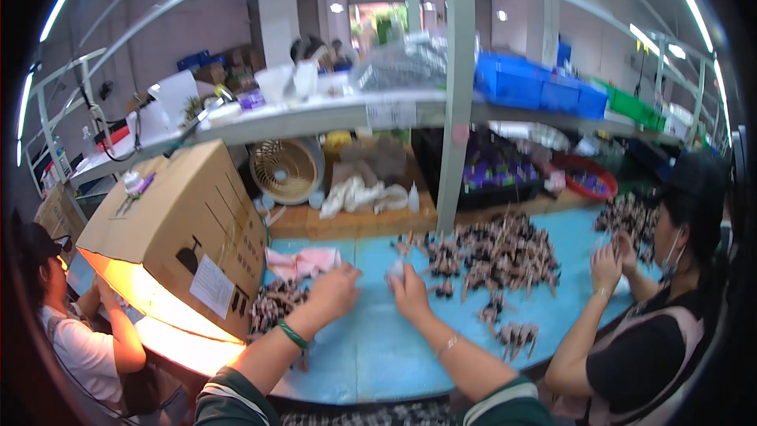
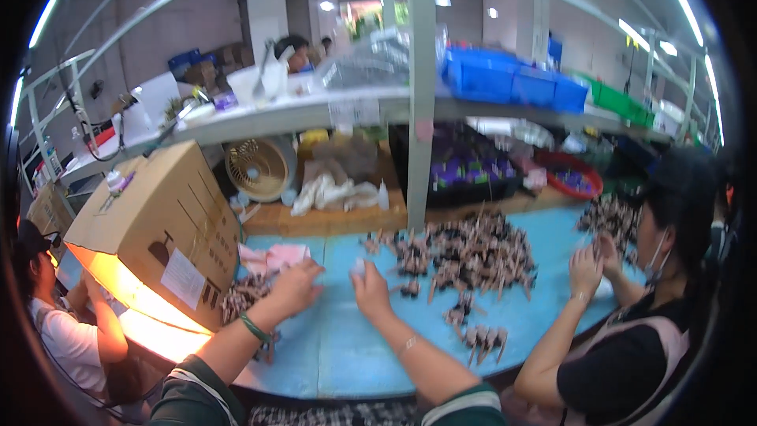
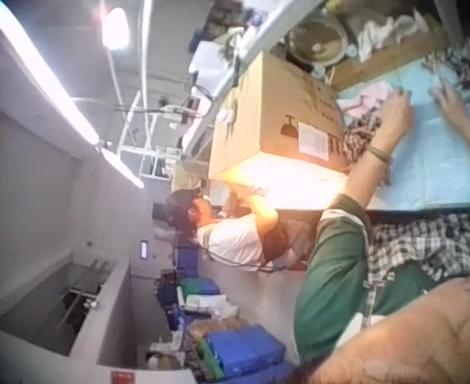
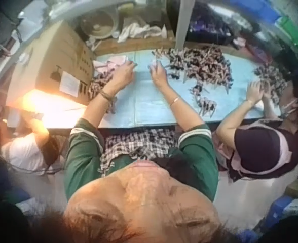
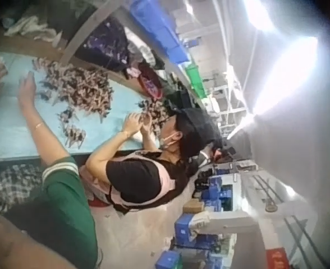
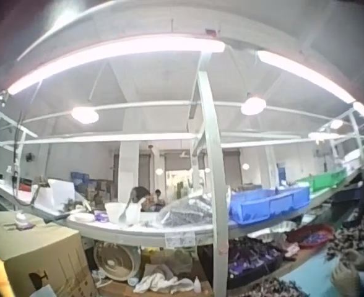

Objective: The person assembles toy figurines by picking up parts from the table and a heated box, applying glue with a squeeze bottle, attaching the pieces together by hand, and wiping them with a cloth.

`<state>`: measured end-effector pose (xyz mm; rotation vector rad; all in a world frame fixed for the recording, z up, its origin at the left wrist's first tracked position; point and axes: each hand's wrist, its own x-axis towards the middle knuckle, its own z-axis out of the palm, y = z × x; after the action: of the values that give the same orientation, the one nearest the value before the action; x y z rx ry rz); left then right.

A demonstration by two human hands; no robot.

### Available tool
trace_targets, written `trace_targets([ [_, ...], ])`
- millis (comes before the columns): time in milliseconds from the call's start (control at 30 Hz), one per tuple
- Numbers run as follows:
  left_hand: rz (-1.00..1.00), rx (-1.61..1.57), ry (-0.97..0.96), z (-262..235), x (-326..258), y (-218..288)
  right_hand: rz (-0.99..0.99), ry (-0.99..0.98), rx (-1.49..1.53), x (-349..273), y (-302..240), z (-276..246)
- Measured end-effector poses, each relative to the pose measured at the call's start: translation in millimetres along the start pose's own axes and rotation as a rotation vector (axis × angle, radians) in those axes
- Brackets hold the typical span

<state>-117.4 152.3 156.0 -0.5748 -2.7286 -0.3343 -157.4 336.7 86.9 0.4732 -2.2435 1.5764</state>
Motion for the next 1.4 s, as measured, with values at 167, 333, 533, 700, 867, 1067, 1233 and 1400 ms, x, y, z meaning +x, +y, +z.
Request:
trace_targets([
  [167, 0.211, -0.06, -0.063, 64.4, 84.0, 5.5, 0.038, 0.12, 0.484, -11.0, -4.3, -37.2],
  [333, 0.316, -0.001, -0.029, 100.3, 125.2, 7.9, -0.002, 0.116, 0.304, -1.8, 2.2, -47.1],
  [533, 0.196, 0.022, -0.074, 116.8, 139.5, -1.2, 0.027, -0.027, 0.414, -13.0, -25.4, -33.8],
  [700, 0.111, -0.016, -0.224, 89.7, 92.6, 11.7, 0.031, -0.12, 0.442, -19.4, -37.1, -41.9],
  [867, -0.008, -0.063, -0.351, 48.9, 39.5, 39.8, 0.007, -0.049, 0.424, -18.6, -23.2, -39.7],
  [1067, 0.225, -0.257, -0.182, 57.8, -10.1, 11.5, 0.087, -0.03, 0.455, -16.2, -12.2, -32.9],
  [1233, -0.149, -0.769, -0.213, 35.0, -16.2, 25.2, 0.074, -0.024, 0.596, -10.4, -21.1, -42.5],
  [1400, -0.471, -1.779, -0.292, 15.2, -41.0, 24.3, 0.111, -0.122, 0.628, -20.0, -44.6, -46.1],
])
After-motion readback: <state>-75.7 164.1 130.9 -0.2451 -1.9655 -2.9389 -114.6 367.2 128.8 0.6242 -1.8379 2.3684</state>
